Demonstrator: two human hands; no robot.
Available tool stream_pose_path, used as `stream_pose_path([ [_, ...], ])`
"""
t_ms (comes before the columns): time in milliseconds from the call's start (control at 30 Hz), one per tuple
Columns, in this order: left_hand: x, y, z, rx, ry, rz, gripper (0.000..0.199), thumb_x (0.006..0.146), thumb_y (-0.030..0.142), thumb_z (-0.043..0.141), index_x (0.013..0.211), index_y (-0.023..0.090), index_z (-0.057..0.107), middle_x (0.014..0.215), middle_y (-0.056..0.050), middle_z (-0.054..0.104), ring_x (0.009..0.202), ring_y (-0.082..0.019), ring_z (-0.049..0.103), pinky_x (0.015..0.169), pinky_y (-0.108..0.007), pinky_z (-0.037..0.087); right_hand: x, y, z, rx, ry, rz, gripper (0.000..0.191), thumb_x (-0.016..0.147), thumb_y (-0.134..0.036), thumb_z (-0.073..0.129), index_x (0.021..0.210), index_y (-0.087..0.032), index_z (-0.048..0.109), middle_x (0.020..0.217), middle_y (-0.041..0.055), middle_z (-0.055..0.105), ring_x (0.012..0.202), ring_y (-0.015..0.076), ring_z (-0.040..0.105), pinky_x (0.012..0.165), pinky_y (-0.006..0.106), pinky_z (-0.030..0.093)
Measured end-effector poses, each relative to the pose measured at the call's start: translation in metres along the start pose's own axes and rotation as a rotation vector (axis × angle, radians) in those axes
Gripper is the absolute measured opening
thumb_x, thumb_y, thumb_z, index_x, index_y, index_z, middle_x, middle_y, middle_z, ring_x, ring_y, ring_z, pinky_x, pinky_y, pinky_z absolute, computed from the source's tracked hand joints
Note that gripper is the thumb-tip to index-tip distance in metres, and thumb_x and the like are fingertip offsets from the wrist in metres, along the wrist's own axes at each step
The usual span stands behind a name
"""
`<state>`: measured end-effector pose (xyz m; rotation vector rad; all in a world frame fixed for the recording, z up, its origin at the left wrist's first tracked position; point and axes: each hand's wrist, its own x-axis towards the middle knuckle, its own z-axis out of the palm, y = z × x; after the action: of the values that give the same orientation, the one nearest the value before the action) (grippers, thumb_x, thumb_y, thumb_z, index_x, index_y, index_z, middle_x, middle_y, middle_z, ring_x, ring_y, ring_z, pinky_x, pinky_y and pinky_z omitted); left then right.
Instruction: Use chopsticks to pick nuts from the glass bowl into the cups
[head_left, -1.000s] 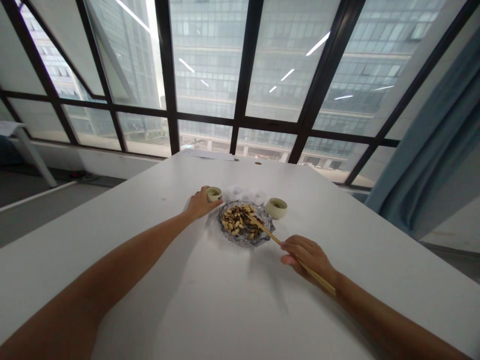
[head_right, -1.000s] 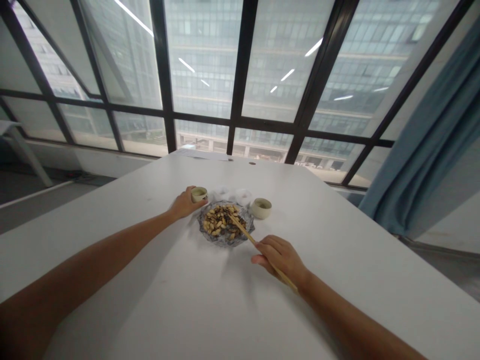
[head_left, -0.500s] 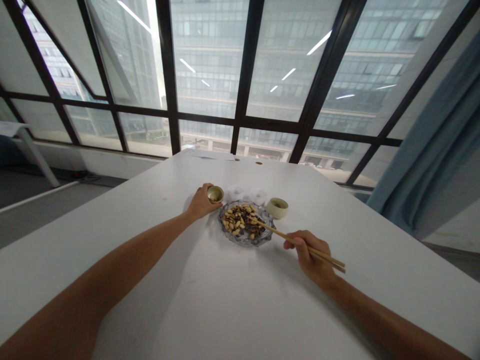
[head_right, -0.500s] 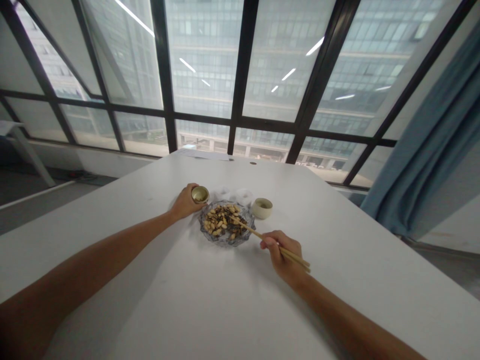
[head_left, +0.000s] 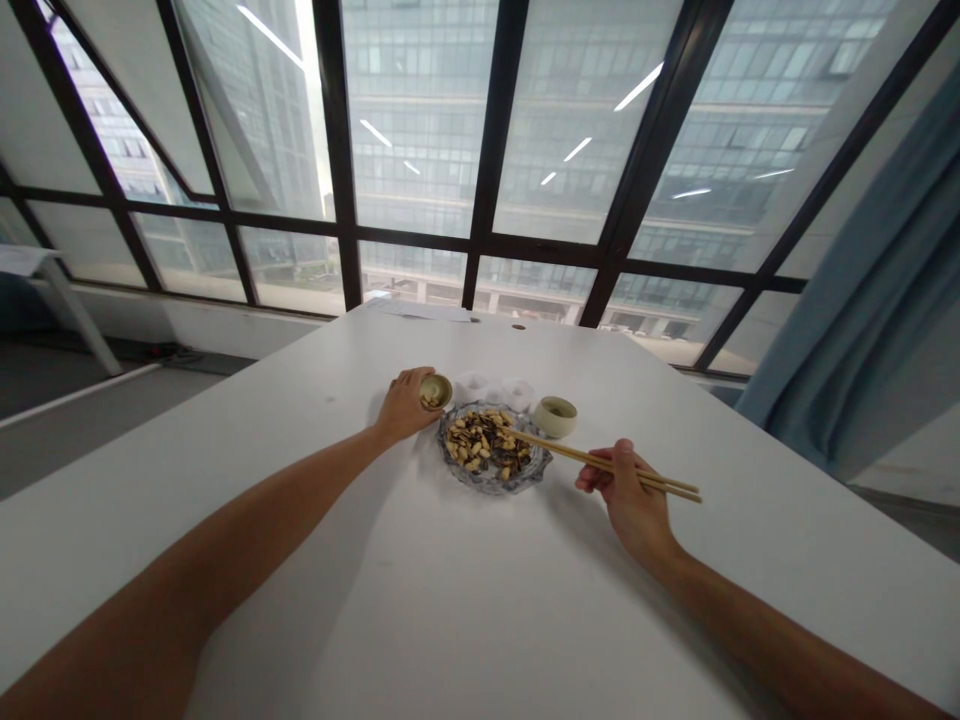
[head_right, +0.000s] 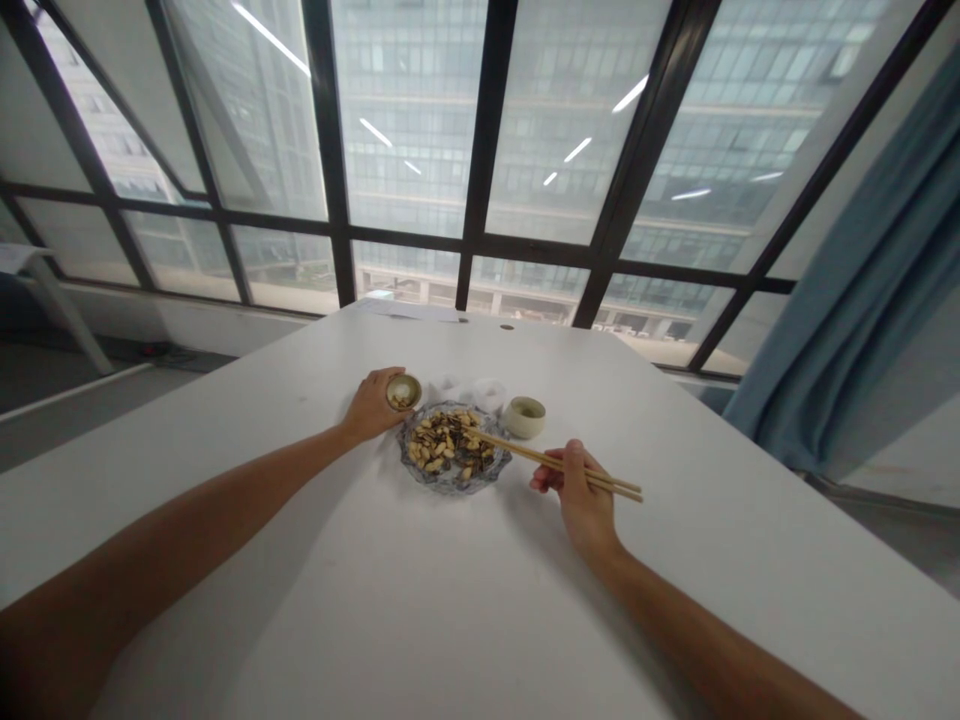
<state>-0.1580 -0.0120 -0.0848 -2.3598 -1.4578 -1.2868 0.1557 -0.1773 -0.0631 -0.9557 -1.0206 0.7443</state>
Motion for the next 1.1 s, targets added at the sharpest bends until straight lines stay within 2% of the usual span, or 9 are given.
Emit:
stream_pose_path([
  [200, 0.001, 0.006, -0.006, 0.041, -0.037, -0.122, 0.074, 0.066, 0.036, 0.087, 0.129, 0.023, 0.05, 0.133, -0.012, 0.062, 0.125, -0.032, 0.056, 0.108, -0.043, 0.044, -0.002, -0.001, -0.003, -0.131, -0.038, -0.106, 0.056, 0.085, -0.073, 0.062, 0.074, -0.018, 0.066, 0.054, 0.0044, 0.066, 0.045, 0.0185, 0.063, 0.046, 0.032, 0.054],
  [267, 0.001, 0.008, -0.008, 0.046, -0.052, -0.192, 0.074, 0.068, 0.042, 0.086, 0.13, 0.023, 0.05, 0.131, -0.012, 0.063, 0.123, -0.032, 0.059, 0.106, -0.043, 0.045, -0.005, -0.005, -0.007, -0.313, -0.106, -0.265, 0.052, 0.093, -0.067, 0.056, 0.075, -0.019, 0.066, 0.055, 0.0045, 0.068, 0.047, 0.0189, 0.065, 0.047, 0.031, 0.054],
  [400, 0.001, 0.01, -0.009, 0.036, -0.088, -0.345, 0.073, 0.07, 0.055, 0.083, 0.127, 0.024, 0.05, 0.123, -0.012, 0.068, 0.115, -0.032, 0.065, 0.099, -0.041, 0.049, -0.013, -0.014, -0.013, -0.648, -0.38, -0.668, 0.049, 0.101, -0.059, 0.047, 0.077, -0.022, 0.069, 0.061, 0.0035, 0.071, 0.052, 0.017, 0.068, 0.049, 0.027, 0.052],
  [467, 0.002, 0.01, -0.009, 0.023, -0.103, -0.401, 0.073, 0.07, 0.059, 0.081, 0.126, 0.023, 0.051, 0.12, -0.012, 0.069, 0.112, -0.031, 0.066, 0.095, -0.04, 0.05, -0.015, -0.018, -0.013, -0.701, -0.457, -0.776, 0.049, 0.102, -0.058, 0.044, 0.078, -0.023, 0.068, 0.063, 0.0026, 0.072, 0.053, 0.0158, 0.069, 0.05, 0.025, 0.052],
  [533, 0.003, 0.007, -0.009, 0.003, -0.127, -0.447, 0.073, 0.073, 0.064, 0.077, 0.126, 0.022, 0.051, 0.12, -0.012, 0.07, 0.11, -0.03, 0.067, 0.092, -0.038, 0.05, -0.015, -0.02, -0.014, -0.709, -0.45, -0.808, 0.048, 0.104, -0.055, 0.043, 0.078, -0.023, 0.067, 0.062, 0.0018, 0.071, 0.051, 0.015, 0.068, 0.049, 0.024, 0.051],
  [667, 0.014, 0.003, -0.014, 0.008, -0.28, -0.525, 0.08, 0.073, 0.072, 0.071, 0.132, 0.021, 0.049, 0.129, -0.015, 0.067, 0.119, -0.032, 0.064, 0.094, -0.039, 0.05, -0.01, -0.021, -0.014, -0.676, -0.361, -0.77, 0.043, 0.103, -0.051, 0.048, 0.078, -0.023, 0.068, 0.061, 0.0016, 0.071, 0.048, 0.0151, 0.067, 0.046, 0.025, 0.049],
  [800, 0.034, 0.012, -0.016, 0.1, -0.301, -0.362, 0.083, 0.075, 0.07, 0.069, 0.139, 0.021, 0.047, 0.144, -0.018, 0.057, 0.134, -0.037, 0.053, 0.107, -0.047, 0.041, -0.001, -0.019, -0.012, -0.531, -0.211, -0.576, 0.043, 0.102, -0.052, 0.05, 0.077, -0.02, 0.068, 0.057, 0.0031, 0.07, 0.049, 0.0167, 0.066, 0.048, 0.027, 0.052],
  [967, 0.059, 0.042, 0.003, 0.138, -0.356, -0.158, 0.079, 0.08, 0.064, 0.068, 0.141, 0.019, 0.045, 0.139, -0.02, 0.061, 0.133, -0.038, 0.053, 0.111, -0.054, 0.034, 0.01, -0.012, -0.01, -0.2, -0.068, -0.253, 0.05, 0.093, -0.065, 0.059, 0.075, -0.019, 0.065, 0.054, 0.0038, 0.066, 0.045, 0.0184, 0.063, 0.045, 0.031, 0.054],
  [1100, 0.071, 0.058, 0.016, 0.13, -0.441, -0.166, 0.071, 0.081, 0.057, 0.07, 0.137, 0.02, 0.047, 0.125, -0.017, 0.07, 0.121, -0.038, 0.062, 0.107, -0.055, 0.038, 0.014, -0.008, -0.012, -0.138, -0.042, -0.207, 0.051, 0.09, -0.067, 0.06, 0.076, -0.018, 0.065, 0.054, 0.0038, 0.065, 0.043, 0.0184, 0.063, 0.044, 0.032, 0.055],
])
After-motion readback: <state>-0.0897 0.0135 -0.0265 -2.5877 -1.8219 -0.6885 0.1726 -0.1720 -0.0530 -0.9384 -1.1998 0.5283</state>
